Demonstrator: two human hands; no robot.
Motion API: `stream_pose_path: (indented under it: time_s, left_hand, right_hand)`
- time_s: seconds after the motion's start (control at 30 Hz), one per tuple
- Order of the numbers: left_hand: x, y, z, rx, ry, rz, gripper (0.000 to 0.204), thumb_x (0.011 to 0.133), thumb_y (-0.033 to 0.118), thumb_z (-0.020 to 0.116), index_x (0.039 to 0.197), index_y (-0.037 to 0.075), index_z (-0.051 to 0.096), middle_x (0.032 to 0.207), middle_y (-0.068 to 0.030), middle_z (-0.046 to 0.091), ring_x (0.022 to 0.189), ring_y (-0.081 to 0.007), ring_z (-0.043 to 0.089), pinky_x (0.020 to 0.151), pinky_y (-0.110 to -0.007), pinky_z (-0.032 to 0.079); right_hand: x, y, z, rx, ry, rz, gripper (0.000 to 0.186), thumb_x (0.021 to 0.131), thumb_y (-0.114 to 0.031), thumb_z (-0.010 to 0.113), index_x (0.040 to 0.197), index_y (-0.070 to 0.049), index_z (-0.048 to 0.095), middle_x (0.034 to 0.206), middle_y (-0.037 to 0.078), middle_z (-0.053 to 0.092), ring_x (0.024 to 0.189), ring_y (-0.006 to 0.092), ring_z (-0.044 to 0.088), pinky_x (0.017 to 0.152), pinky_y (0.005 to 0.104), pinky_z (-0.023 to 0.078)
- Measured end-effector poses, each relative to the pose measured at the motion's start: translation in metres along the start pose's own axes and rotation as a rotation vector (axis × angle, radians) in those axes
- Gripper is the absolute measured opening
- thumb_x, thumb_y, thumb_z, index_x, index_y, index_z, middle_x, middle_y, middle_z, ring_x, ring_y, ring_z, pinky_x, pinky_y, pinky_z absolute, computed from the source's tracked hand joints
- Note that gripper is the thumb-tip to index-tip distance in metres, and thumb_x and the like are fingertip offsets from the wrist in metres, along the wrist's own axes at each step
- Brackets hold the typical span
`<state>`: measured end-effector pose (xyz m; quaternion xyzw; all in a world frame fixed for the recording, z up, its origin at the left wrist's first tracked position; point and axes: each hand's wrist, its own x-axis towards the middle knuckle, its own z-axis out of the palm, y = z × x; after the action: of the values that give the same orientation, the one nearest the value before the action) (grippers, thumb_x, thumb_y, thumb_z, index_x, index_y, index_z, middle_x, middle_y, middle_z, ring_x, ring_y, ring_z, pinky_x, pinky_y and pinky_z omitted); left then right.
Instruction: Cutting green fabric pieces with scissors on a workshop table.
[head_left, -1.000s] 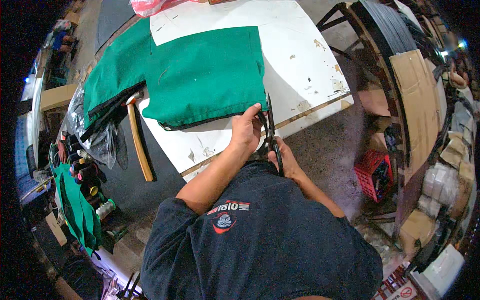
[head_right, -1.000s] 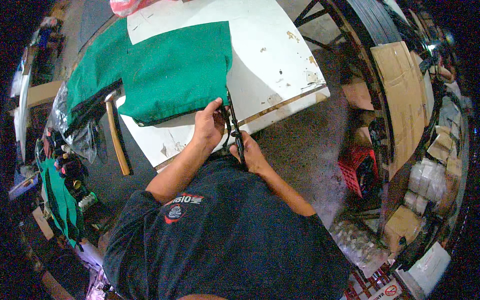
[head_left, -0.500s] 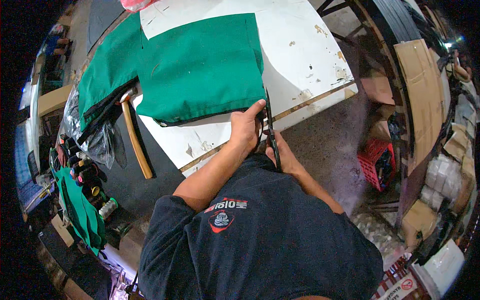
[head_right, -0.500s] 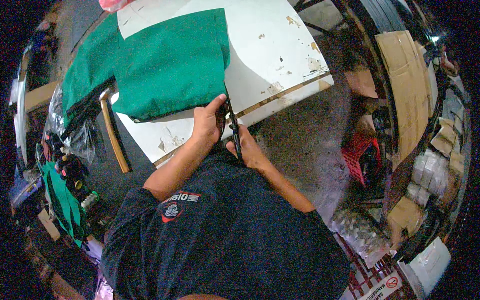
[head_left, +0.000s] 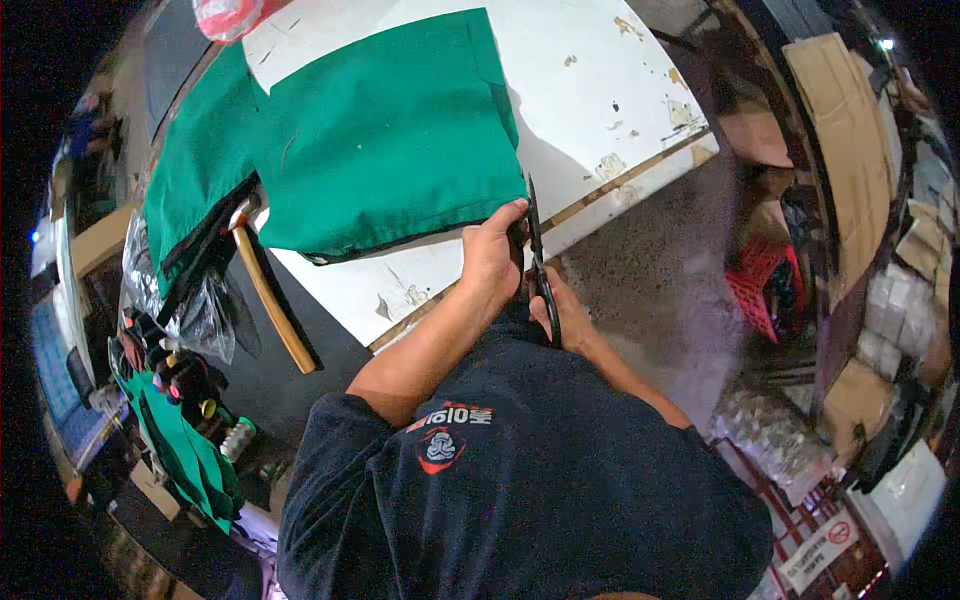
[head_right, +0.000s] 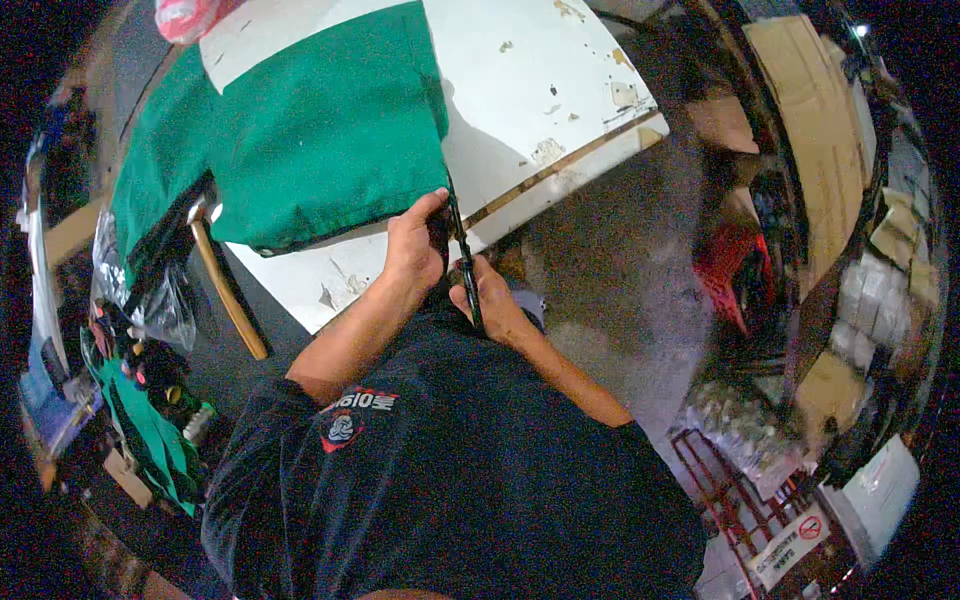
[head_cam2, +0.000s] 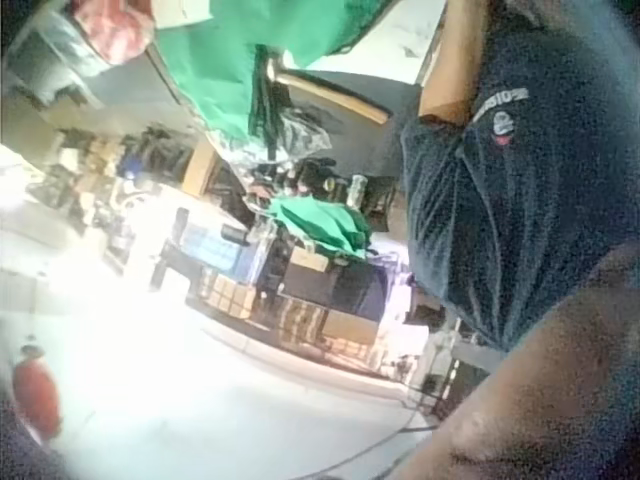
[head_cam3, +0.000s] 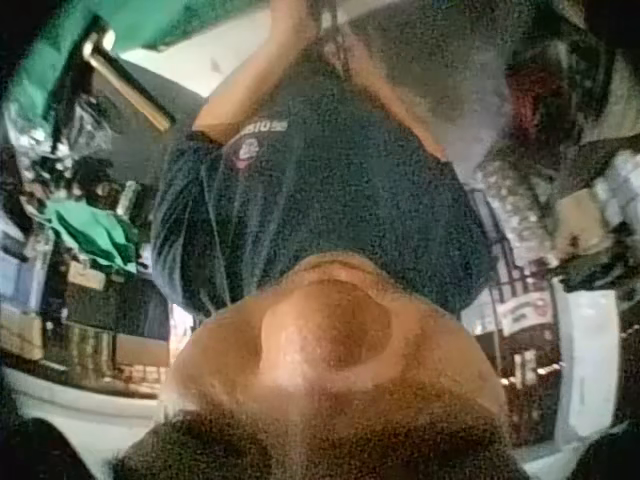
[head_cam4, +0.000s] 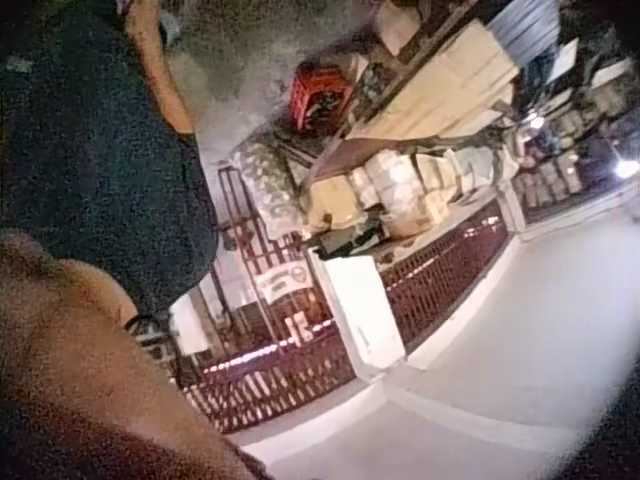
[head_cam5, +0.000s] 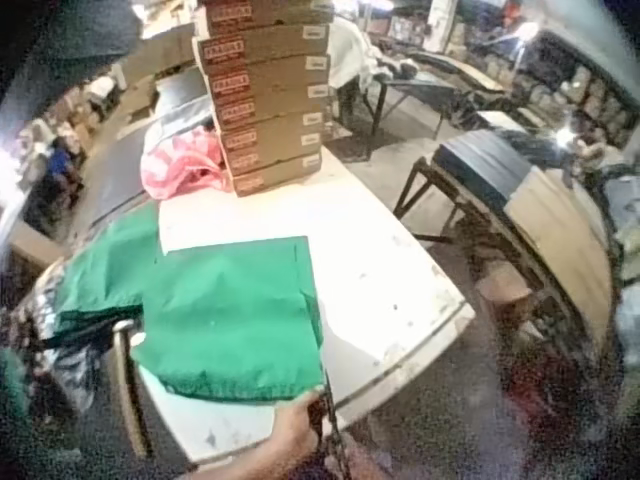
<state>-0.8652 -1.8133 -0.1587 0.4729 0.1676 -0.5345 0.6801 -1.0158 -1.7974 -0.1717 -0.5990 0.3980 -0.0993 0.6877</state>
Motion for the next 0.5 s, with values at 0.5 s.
stream_pose_path:
  time_s: [0.5]
  left_hand:
    - [0.002,-0.007,-0.034,0.090,-0.023,-0.143,0.018,0.076,0.002,0.067,0.091,0.003,0.057,0.080,-0.0053,0.059,0.065,-0.0172,0.055,0.059,-0.031,0.045]
  right_hand:
    - [-0.024,0.024,0.040,-0.084,0.106,-0.017,0.060,0.089,-0.058,0.042,0.111,-0.003,0.046,0.076,0.004,0.046,0.064,0.0131,0.051,0.058,0.0282,0.043]
